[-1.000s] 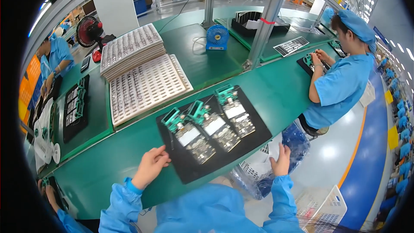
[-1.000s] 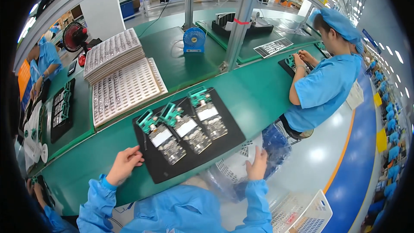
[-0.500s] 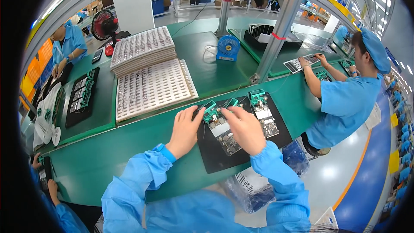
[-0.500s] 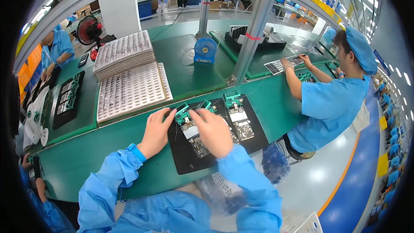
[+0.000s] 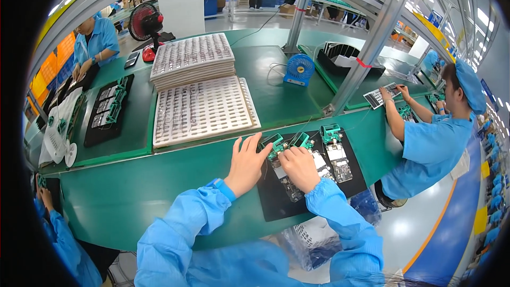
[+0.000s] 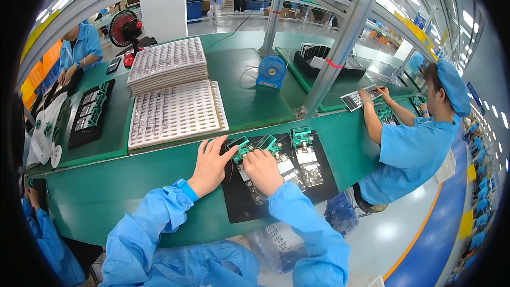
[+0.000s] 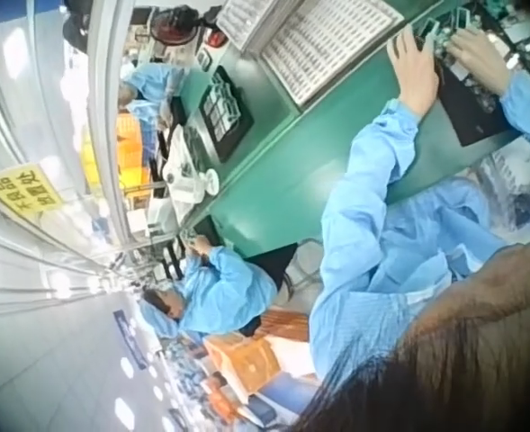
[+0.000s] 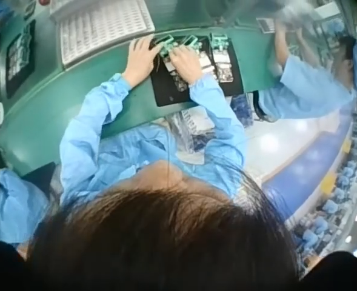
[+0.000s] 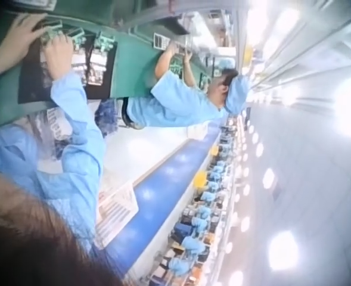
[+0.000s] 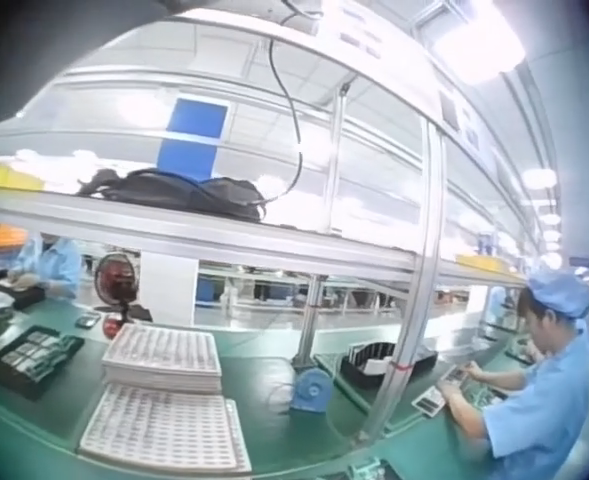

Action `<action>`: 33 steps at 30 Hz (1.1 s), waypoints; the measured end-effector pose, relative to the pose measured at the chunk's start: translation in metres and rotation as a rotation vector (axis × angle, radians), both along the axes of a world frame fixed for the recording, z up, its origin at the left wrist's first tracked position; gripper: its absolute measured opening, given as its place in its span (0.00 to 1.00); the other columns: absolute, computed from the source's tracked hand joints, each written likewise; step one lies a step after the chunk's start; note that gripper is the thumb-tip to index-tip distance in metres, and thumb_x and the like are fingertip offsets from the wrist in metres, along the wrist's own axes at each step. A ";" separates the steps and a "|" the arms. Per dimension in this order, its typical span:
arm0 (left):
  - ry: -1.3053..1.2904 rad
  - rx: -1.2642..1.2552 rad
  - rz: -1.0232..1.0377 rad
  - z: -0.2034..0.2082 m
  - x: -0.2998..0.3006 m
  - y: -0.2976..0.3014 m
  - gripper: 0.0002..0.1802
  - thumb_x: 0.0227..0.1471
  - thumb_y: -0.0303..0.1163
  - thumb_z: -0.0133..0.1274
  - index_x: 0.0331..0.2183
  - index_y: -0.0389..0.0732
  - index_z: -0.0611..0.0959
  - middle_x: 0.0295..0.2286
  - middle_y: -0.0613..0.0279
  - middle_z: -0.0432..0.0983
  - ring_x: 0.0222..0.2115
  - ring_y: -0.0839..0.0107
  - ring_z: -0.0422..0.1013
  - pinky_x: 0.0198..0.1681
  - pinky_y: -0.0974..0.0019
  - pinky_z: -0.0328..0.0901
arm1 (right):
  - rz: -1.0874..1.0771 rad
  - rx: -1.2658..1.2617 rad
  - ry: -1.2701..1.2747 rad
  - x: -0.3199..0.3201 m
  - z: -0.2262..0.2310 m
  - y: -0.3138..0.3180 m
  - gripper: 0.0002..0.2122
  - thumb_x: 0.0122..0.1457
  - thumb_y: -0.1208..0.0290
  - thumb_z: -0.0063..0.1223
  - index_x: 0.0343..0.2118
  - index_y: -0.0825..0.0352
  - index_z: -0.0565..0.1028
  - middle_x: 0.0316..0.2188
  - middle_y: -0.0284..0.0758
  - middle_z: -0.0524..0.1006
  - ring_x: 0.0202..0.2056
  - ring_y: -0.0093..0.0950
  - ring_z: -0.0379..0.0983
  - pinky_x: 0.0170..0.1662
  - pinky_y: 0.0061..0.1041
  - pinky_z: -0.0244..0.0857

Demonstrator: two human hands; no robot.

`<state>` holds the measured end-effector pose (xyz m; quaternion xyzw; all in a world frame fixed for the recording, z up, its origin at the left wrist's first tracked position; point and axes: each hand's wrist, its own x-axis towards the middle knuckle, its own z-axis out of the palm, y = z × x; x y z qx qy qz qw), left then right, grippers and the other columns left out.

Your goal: The person assembles electronic components onto circuit boards by hand, taking components from a component tray and placing them into an assembly jig.

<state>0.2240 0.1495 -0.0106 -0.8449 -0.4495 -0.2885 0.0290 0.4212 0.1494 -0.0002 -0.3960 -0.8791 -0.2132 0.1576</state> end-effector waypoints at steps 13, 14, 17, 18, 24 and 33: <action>-0.647 -0.269 -0.111 -0.002 -0.061 -0.019 0.23 0.50 0.18 0.53 0.50 0.38 0.79 0.51 0.49 0.67 0.50 0.53 0.70 0.54 0.58 0.67 | -0.123 -0.139 0.265 -0.020 0.027 -0.069 0.03 0.52 0.77 0.59 0.30 0.65 0.78 0.19 0.37 0.70 0.25 0.40 0.70 0.29 0.40 0.63; -0.655 -0.251 -0.097 0.003 -0.082 -0.025 0.23 0.50 0.19 0.54 0.51 0.39 0.79 0.51 0.50 0.68 0.51 0.53 0.69 0.55 0.58 0.66 | -0.038 -0.135 0.336 -0.020 0.020 -0.080 0.02 0.53 0.76 0.60 0.29 0.63 0.78 0.19 0.37 0.72 0.24 0.40 0.70 0.28 0.40 0.62; -0.575 -0.115 0.113 0.015 -0.174 -0.039 0.22 0.50 0.20 0.55 0.49 0.39 0.80 0.48 0.50 0.72 0.51 0.52 0.69 0.55 0.58 0.65 | 0.073 -0.343 0.387 -0.046 0.012 -0.117 0.09 0.49 0.75 0.63 0.34 0.61 0.78 0.18 0.35 0.69 0.22 0.36 0.70 0.24 0.37 0.62; -0.551 -0.040 0.219 0.006 -0.212 -0.041 0.22 0.49 0.20 0.55 0.49 0.39 0.80 0.47 0.51 0.73 0.50 0.53 0.70 0.55 0.58 0.65 | 0.110 -0.379 0.421 -0.053 0.001 -0.126 0.10 0.49 0.74 0.63 0.35 0.60 0.79 0.18 0.34 0.69 0.21 0.35 0.70 0.23 0.35 0.63; -0.570 0.058 0.912 -0.035 -0.441 -0.058 0.19 0.49 0.25 0.56 0.46 0.40 0.82 0.40 0.50 0.76 0.41 0.56 0.74 0.48 0.58 0.69 | 0.010 -0.742 0.427 -0.086 -0.036 -0.173 0.06 0.60 0.68 0.56 0.38 0.63 0.76 0.28 0.40 0.76 0.30 0.42 0.75 0.32 0.40 0.69; -0.390 -0.009 1.406 -0.048 -0.582 -0.018 0.34 0.48 0.46 0.60 0.51 0.31 0.76 0.42 0.37 0.76 0.47 0.43 0.71 0.53 0.47 0.65 | -0.173 -1.040 0.125 -0.082 -0.129 -0.161 0.08 0.62 0.70 0.56 0.38 0.69 0.79 0.37 0.44 0.79 0.39 0.43 0.75 0.46 0.37 0.71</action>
